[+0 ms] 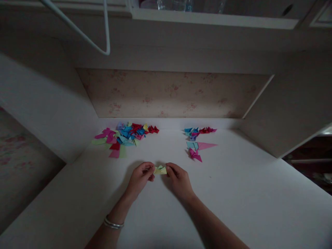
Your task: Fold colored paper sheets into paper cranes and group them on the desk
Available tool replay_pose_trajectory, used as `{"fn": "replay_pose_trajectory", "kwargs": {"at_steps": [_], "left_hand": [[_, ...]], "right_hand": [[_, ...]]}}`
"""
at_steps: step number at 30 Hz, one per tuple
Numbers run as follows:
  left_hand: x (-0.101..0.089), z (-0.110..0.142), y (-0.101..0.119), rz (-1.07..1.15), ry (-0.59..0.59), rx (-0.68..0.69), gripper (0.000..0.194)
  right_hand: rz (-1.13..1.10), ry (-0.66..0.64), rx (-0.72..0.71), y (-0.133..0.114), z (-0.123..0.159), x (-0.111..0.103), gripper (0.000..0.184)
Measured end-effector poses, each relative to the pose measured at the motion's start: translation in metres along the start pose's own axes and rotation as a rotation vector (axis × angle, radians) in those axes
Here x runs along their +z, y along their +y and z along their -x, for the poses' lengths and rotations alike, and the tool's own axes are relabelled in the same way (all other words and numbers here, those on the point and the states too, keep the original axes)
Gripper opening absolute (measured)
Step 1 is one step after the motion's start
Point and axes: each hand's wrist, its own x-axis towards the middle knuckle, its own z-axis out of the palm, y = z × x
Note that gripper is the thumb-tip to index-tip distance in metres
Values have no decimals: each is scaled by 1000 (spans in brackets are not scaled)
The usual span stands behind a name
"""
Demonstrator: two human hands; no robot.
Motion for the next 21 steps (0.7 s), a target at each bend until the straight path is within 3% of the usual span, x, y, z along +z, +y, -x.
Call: {"fn": "replay_pose_trajectory", "kwargs": {"at_steps": [8,21], "left_hand": [[0,-4,-5,-72,28,95,30],[-2,-5,-12,-92,31,112,34]], "right_hand": [[1,-3,-23,-1,0,-1,26],[49,-36,-12,-2,0,-1,29]]}}
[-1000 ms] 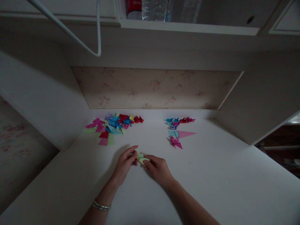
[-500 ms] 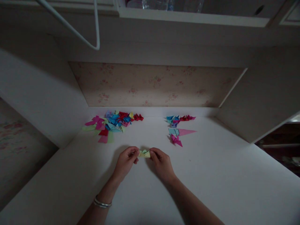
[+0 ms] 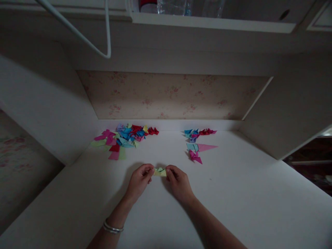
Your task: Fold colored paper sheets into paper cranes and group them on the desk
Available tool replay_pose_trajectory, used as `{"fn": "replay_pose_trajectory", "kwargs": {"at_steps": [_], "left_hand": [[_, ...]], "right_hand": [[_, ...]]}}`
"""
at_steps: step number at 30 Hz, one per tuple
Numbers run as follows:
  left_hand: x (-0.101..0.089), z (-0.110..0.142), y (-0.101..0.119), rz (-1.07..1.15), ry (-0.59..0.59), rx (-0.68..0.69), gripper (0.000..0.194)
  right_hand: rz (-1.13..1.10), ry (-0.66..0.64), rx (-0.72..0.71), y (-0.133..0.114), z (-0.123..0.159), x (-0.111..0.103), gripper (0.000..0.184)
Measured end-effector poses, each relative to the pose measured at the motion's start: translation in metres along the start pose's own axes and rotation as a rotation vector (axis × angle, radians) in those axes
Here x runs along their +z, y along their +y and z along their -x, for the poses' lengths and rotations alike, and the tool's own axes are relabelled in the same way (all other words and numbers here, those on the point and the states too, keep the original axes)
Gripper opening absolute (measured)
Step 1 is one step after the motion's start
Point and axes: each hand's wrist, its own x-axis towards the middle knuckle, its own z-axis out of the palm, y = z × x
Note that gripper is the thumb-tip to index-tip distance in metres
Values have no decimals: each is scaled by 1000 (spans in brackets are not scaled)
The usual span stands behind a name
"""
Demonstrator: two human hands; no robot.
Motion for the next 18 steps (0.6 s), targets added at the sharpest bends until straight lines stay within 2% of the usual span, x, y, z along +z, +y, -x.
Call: {"fn": "replay_pose_trajectory", "kwargs": {"at_steps": [18], "left_hand": [[2,0,0,-47,12,-37,35]], "right_hand": [[-15,8,22,5,-1,-1,30]]}}
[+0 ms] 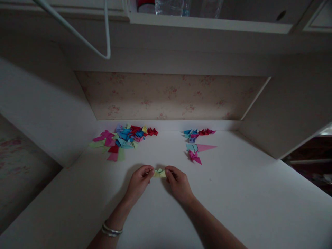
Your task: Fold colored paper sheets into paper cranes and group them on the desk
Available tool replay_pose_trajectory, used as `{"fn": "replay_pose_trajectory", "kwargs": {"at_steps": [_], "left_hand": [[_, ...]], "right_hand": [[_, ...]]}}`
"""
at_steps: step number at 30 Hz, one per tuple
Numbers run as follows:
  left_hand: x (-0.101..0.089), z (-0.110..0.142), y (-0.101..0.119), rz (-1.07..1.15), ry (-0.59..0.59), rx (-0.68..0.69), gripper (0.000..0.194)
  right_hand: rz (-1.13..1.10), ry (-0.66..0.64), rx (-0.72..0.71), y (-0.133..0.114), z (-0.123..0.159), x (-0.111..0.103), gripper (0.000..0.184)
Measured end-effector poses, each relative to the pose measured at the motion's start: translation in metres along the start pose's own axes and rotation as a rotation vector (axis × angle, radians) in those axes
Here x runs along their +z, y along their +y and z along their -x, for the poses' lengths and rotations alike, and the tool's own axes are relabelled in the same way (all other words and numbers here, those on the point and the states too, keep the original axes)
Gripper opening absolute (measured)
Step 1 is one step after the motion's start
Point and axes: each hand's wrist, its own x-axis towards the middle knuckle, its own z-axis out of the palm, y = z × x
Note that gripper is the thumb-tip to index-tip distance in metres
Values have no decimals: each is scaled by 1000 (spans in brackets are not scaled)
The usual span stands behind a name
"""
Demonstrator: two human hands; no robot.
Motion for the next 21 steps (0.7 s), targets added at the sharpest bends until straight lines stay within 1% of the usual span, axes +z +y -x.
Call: {"fn": "replay_pose_trajectory", "kwargs": {"at_steps": [4,9,13,17,21], "left_hand": [[0,0,2,-4,-7,-10,34],[1,1,3,4,-3,-5,35],[1,0,2,1,-7,-3,35],[1,-1,0,12,-24,5,37],[2,0,1,30,-1,-7,40]], "right_hand": [[1,-6,16,3,-1,1,31],[-64,34,45,8,-3,1,30],[-84,16,80,7,-4,0,29],[-88,23,69,7,-4,0,28],[-106,44,64,8,-4,2,29]]}}
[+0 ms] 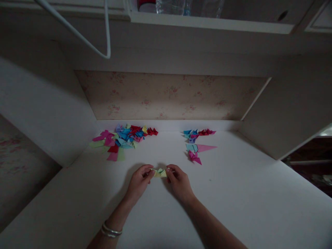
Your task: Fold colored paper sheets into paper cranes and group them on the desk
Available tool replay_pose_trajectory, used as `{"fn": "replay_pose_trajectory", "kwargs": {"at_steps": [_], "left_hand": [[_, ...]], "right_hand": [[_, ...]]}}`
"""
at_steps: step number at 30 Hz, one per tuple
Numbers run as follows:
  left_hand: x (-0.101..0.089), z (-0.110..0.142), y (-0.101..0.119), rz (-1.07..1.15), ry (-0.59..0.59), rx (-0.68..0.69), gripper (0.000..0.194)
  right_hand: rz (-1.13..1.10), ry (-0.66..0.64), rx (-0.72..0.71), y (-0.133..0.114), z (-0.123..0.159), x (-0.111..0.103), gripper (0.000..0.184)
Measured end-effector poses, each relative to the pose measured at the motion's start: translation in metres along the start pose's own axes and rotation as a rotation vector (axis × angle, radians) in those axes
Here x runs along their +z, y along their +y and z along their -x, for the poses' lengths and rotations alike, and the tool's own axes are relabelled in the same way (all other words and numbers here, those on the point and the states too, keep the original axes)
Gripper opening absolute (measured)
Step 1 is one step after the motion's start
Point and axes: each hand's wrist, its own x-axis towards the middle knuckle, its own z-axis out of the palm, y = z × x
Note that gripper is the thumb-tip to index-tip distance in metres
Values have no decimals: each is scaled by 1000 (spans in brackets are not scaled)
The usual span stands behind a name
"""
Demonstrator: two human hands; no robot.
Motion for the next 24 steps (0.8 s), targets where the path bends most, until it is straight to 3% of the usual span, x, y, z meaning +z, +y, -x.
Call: {"fn": "replay_pose_trajectory", "kwargs": {"at_steps": [12,24], "left_hand": [[0,-1,-4,-5,7,-8,37],[0,0,1,-13,5,-10,37]], "right_hand": [[-94,-11,28,1,-1,1,30],[-2,-18,14,-7,2,-1,24]]}}
